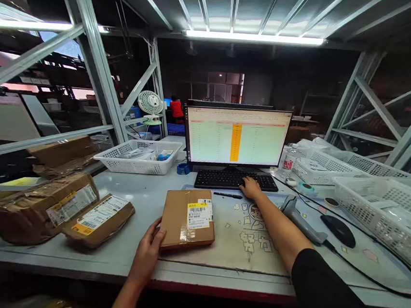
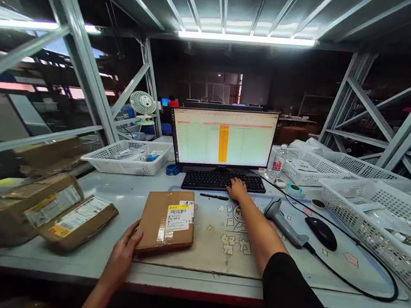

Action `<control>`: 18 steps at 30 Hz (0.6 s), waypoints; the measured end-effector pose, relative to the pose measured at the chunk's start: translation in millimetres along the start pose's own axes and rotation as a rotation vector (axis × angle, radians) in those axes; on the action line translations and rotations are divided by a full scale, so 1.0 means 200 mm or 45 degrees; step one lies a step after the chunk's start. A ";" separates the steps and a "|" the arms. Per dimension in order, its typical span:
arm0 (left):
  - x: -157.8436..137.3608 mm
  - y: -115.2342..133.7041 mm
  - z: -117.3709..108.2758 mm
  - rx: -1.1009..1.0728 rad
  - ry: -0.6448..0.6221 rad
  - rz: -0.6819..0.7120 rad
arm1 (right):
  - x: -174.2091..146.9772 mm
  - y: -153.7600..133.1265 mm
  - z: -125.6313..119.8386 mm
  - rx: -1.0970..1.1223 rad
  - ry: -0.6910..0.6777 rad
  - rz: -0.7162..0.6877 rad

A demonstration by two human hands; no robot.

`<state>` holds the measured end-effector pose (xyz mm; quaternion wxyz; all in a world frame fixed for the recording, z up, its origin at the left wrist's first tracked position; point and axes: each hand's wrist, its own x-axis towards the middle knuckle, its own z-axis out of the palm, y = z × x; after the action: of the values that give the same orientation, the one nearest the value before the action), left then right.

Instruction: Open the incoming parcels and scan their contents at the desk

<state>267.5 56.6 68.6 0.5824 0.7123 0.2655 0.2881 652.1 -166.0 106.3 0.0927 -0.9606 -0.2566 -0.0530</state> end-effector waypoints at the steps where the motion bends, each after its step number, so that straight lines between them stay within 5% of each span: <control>1: 0.00 -0.01 0.00 0.008 0.004 0.001 | 0.00 0.01 0.00 0.007 -0.003 0.013; 9: 0.01 -0.02 0.02 0.068 0.034 0.031 | 0.05 0.16 -0.04 0.010 -0.001 0.143; 18: 0.03 -0.06 0.01 0.000 0.001 0.041 | 0.13 -0.07 -0.02 0.038 -0.008 0.005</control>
<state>271.6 61.5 57.8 0.5775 0.7164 0.2543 0.2976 667.3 -141.6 115.6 0.1064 -0.9597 -0.2559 -0.0458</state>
